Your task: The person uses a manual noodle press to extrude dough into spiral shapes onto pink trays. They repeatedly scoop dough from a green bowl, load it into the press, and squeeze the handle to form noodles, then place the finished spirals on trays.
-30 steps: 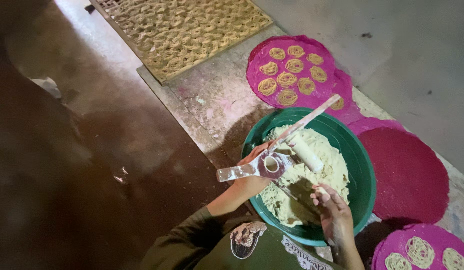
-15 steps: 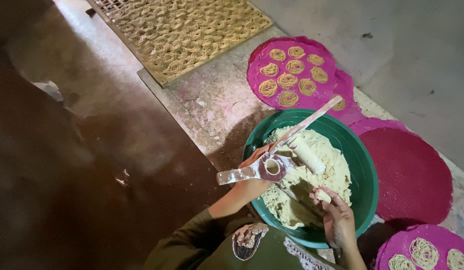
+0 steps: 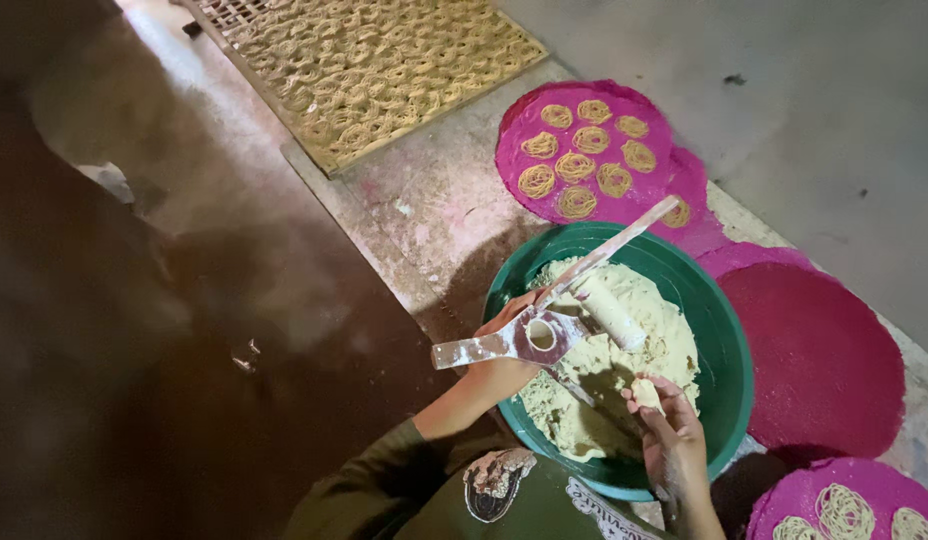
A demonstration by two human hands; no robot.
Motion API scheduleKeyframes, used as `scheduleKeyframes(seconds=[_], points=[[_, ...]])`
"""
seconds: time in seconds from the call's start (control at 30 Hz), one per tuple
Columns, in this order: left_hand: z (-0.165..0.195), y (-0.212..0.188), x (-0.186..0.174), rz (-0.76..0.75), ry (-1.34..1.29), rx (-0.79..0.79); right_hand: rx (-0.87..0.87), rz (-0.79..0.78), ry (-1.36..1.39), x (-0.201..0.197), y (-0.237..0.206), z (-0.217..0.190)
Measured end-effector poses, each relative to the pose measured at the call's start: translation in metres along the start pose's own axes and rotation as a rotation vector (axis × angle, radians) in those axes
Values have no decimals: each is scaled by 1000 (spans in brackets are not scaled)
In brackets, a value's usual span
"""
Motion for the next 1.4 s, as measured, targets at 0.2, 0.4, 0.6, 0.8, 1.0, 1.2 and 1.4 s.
scheduleKeyframes(seconds=[0.2,0.4,0.6,0.8,1.0,1.2,1.4], points=[[4,-1,0,-7,19,-23,111,139,-37,-51,12,42],[8,9,0,-27,12,19,46,103,-38,-63,28,54],[-3,3,4,66,-205,7,-27,51,145,-33,4,14],[-39,-9,16,-20,-436,-242,-118,-16,-226,24,-21,-45],[-23,-4,0,13,-305,-169,-997,94,-675,62,-62,-168],[9,-22,12,-1,-293,-98,-318,-424,-1797,79,-5,-58],[-3,-26,14,-11,-278,-150,-639,-211,-1638,74,58,-133]])
Point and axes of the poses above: each hand's wrist, its own y-axis towards the middle knuckle, its own x-axis out of the palm, z = x × y, the point moved 10 cm from there along y, towards the middle knuckle, and after that the axes turned 3 degrees about x, right-handed, at the moved point
